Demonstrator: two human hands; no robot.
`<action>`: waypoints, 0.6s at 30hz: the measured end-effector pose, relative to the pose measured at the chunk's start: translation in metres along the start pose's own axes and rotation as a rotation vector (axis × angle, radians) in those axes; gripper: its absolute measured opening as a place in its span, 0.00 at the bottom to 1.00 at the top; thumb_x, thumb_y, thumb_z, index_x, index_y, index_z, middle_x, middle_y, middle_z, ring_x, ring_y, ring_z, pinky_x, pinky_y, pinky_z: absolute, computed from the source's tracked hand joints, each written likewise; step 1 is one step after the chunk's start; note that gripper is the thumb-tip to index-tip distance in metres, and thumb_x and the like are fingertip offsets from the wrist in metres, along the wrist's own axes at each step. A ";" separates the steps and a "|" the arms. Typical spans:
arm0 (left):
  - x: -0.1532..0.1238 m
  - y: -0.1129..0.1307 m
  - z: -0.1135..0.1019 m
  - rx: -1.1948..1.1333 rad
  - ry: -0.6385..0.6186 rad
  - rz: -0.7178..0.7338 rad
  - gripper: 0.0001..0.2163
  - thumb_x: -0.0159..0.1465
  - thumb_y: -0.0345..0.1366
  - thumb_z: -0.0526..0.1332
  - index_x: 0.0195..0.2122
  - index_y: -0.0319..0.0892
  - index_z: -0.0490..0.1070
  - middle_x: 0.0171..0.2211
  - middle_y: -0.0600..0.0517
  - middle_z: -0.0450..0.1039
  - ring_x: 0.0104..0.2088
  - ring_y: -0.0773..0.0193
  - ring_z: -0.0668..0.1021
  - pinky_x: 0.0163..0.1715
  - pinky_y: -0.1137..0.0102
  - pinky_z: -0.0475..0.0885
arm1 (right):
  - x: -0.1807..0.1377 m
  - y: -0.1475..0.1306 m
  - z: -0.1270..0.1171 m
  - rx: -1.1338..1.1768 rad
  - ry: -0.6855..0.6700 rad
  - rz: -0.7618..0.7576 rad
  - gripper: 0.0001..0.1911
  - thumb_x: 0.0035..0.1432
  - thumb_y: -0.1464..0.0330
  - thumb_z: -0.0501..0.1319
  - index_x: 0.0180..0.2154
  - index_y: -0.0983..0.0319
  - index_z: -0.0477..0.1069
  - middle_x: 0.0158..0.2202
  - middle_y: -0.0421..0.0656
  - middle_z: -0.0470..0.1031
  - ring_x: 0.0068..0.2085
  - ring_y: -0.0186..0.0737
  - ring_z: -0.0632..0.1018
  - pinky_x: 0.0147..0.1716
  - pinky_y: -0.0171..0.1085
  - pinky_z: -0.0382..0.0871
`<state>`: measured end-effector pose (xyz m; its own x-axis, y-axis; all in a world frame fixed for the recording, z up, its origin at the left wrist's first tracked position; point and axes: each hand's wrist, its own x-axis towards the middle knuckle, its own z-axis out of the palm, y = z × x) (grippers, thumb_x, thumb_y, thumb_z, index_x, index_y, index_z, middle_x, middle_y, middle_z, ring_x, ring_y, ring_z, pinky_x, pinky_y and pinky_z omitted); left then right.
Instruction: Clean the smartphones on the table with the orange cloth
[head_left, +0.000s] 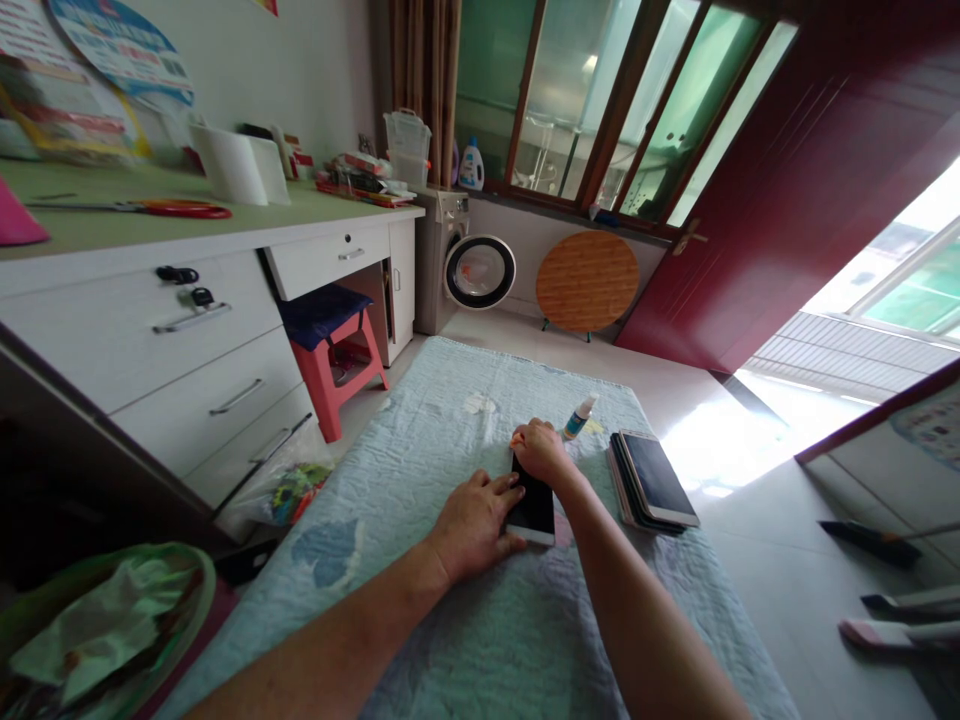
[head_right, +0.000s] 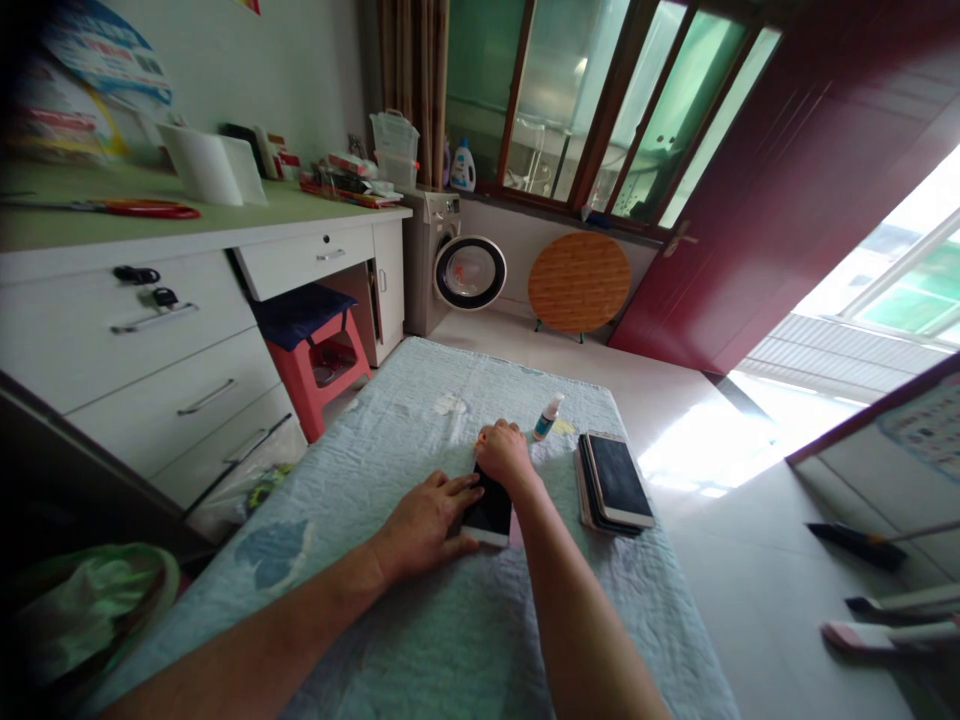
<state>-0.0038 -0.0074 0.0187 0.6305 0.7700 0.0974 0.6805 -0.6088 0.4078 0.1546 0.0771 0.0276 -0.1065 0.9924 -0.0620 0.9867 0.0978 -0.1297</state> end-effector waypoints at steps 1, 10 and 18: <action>0.000 0.000 0.000 -0.003 0.001 0.000 0.29 0.56 0.50 0.64 0.58 0.43 0.67 0.60 0.50 0.65 0.49 0.48 0.70 0.51 0.58 0.66 | -0.001 0.002 -0.001 0.002 0.003 0.009 0.16 0.59 0.67 0.52 0.41 0.61 0.77 0.44 0.50 0.74 0.46 0.47 0.72 0.44 0.38 0.61; -0.001 0.005 -0.007 -0.024 -0.010 0.007 0.30 0.58 0.53 0.61 0.57 0.41 0.67 0.60 0.45 0.65 0.50 0.47 0.70 0.53 0.57 0.64 | -0.014 0.031 -0.008 0.058 0.013 0.147 0.15 0.59 0.68 0.52 0.34 0.65 0.77 0.37 0.51 0.78 0.39 0.42 0.75 0.36 0.34 0.61; -0.001 0.002 -0.002 -0.022 0.012 0.009 0.30 0.57 0.53 0.63 0.57 0.43 0.67 0.60 0.46 0.64 0.52 0.47 0.70 0.53 0.57 0.65 | -0.035 0.032 -0.002 0.107 0.061 0.303 0.17 0.61 0.67 0.49 0.34 0.67 0.75 0.36 0.53 0.77 0.37 0.42 0.76 0.31 0.34 0.59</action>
<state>-0.0039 -0.0093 0.0207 0.6315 0.7672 0.1122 0.6665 -0.6110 0.4271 0.1900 0.0455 0.0280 0.2011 0.9780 -0.0550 0.9534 -0.2083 -0.2182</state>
